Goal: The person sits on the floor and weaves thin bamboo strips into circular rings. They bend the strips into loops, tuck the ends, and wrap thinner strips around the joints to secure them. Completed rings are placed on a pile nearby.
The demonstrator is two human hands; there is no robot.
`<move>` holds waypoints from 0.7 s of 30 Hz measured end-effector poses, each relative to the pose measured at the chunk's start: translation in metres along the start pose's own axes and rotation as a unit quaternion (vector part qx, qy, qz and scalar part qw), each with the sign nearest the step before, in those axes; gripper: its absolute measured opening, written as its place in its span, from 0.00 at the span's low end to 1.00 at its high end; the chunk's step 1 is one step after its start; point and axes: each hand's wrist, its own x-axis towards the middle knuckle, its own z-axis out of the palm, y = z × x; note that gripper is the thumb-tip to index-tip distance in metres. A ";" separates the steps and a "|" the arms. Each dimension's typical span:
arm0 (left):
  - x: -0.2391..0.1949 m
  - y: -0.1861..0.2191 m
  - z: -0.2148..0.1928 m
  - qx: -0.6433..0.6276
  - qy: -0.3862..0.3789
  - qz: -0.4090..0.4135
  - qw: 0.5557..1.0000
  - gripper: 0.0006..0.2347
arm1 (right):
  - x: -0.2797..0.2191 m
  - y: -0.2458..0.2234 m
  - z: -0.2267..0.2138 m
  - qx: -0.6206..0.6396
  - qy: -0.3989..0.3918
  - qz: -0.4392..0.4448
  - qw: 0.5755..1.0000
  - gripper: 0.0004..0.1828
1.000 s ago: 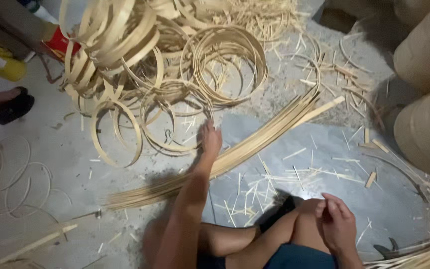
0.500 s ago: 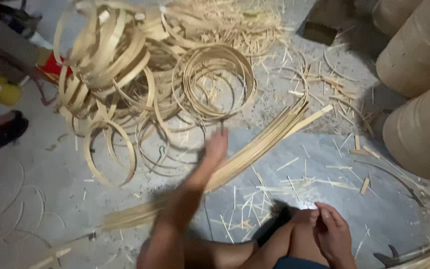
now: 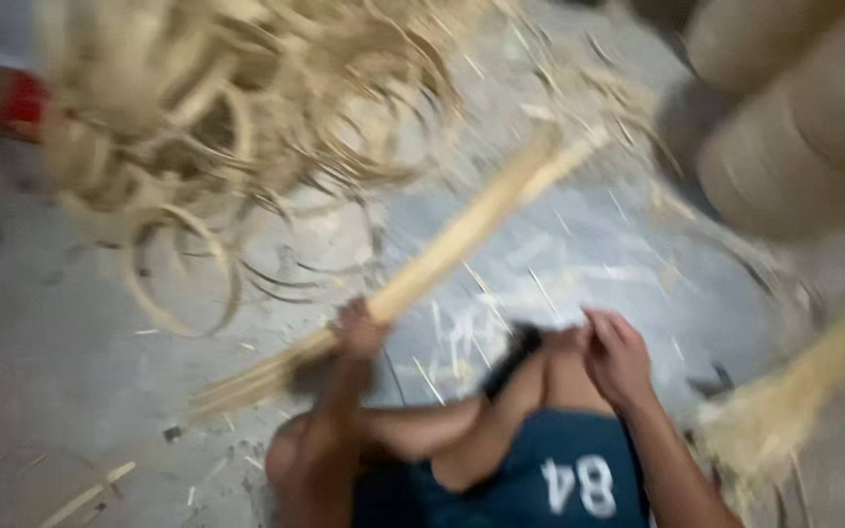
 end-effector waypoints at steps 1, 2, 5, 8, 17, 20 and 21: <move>-0.006 -0.011 0.008 -0.027 0.014 0.023 0.999 0.37 | 0.007 -0.002 0.002 -0.007 0.000 0.002 1.000 0.17; -0.013 -0.017 0.016 -0.056 0.027 0.044 0.997 0.33 | 0.007 -0.006 0.002 -0.014 -0.001 0.005 1.000 0.16; -0.023 -0.029 0.019 -0.035 0.017 0.061 0.997 0.23 | 0.012 -0.007 0.016 -0.037 -0.007 0.002 0.999 0.15; -0.051 -0.025 0.015 -0.036 0.004 0.146 0.989 0.25 | 0.006 -0.014 0.026 0.055 0.001 0.011 0.998 0.14; -0.066 -0.025 -0.016 -0.213 0.050 0.087 0.972 0.08 | -0.016 -0.020 0.024 -0.015 0.006 -0.021 1.000 0.14; -0.063 -0.015 -0.031 -0.230 0.143 0.087 0.959 0.10 | -0.012 -0.026 0.022 -0.009 0.008 -0.032 0.999 0.14; -0.070 -0.015 -0.035 -0.242 0.108 0.083 0.961 0.10 | -0.016 -0.025 0.023 0.003 0.008 -0.031 0.999 0.14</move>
